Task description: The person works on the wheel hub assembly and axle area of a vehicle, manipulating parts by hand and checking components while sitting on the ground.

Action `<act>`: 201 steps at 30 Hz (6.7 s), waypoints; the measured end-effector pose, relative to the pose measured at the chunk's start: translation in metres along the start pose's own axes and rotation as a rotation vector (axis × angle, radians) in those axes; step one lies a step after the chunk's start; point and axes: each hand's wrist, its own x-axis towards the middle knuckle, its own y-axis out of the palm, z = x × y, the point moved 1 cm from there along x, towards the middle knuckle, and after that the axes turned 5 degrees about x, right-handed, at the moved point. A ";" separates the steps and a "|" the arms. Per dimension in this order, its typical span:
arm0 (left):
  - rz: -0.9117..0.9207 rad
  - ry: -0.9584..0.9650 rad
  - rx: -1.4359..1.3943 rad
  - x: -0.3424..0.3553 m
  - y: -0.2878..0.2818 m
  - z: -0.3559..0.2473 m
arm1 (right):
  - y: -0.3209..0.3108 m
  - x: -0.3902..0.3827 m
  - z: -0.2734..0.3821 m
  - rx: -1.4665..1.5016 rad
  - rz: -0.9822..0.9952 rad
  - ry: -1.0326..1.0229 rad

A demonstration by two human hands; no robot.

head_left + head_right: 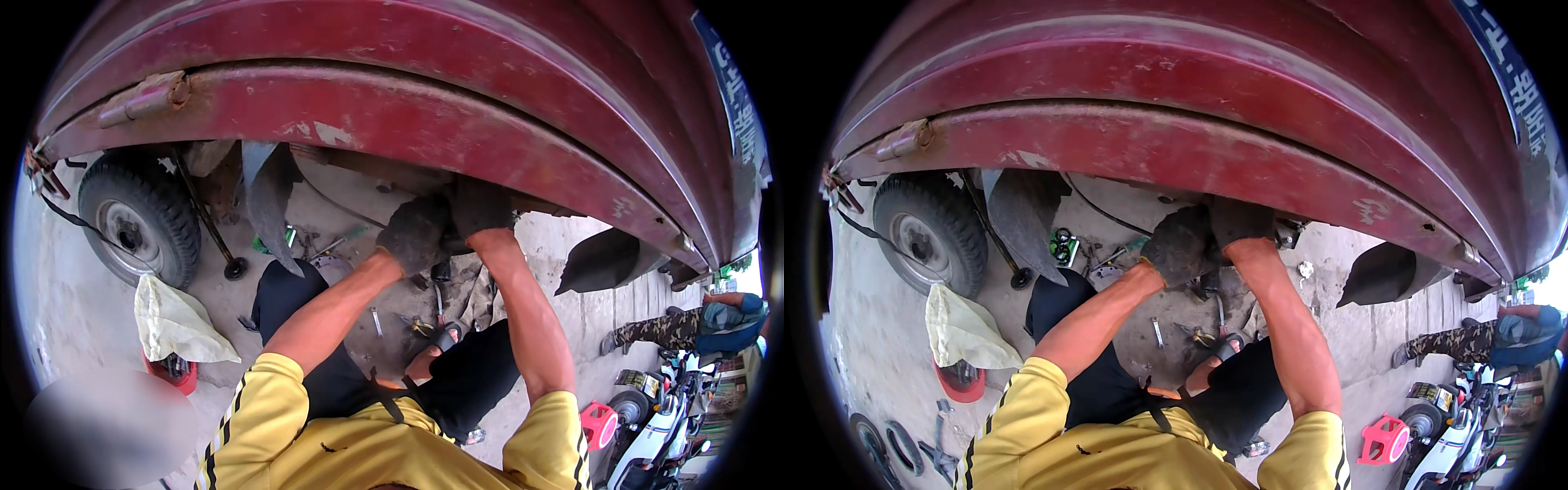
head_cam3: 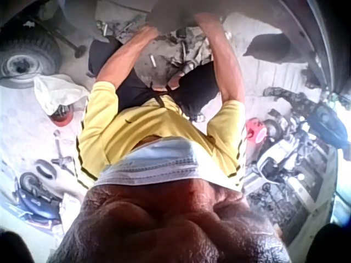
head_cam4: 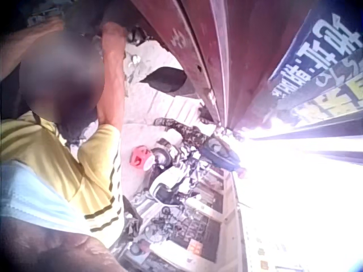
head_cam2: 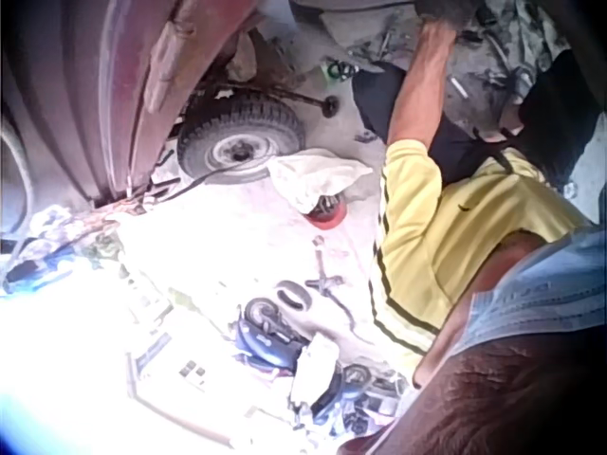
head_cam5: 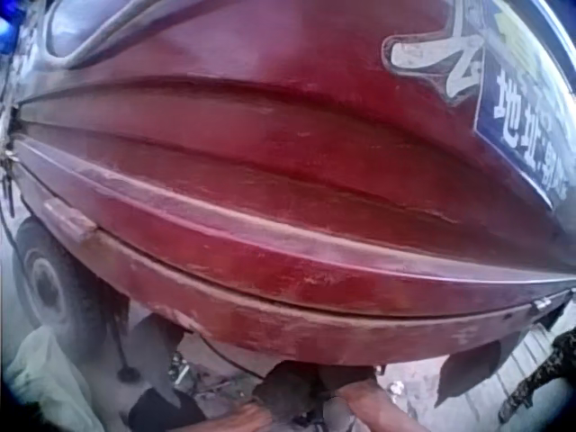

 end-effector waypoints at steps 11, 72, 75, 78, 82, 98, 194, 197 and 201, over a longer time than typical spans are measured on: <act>-0.005 -0.344 -0.354 -0.052 0.009 -0.009 | 0.000 -0.014 -0.021 -0.047 0.242 -0.083; 0.016 -0.347 -0.714 -0.066 0.102 -0.013 | -0.011 -0.027 -0.025 0.083 -0.044 -0.084; 0.357 -0.346 0.119 -0.061 0.103 -0.025 | -0.001 -0.022 -0.012 0.078 -0.022 0.023; 0.097 -0.513 -0.382 -0.097 0.158 0.032 | 0.003 -0.001 0.019 0.119 -0.124 -0.049; 0.215 -0.572 -0.403 -0.059 0.087 -0.028 | -0.008 -0.025 -0.017 0.121 -0.116 -0.140; -0.023 -1.059 -1.670 -0.047 0.075 -0.035 | 0.054 -0.079 -0.142 0.728 0.020 0.624; 0.036 0.015 0.371 -0.019 -0.029 -0.027 | 0.085 -0.121 -0.004 1.889 -0.116 1.035; 0.109 -0.010 0.471 -0.012 -0.037 -0.018 | 0.057 -0.119 -0.001 1.845 -0.117 0.990; 0.286 0.046 0.615 -0.001 -0.023 -0.006 | 0.124 -0.119 0.007 1.614 -0.330 0.902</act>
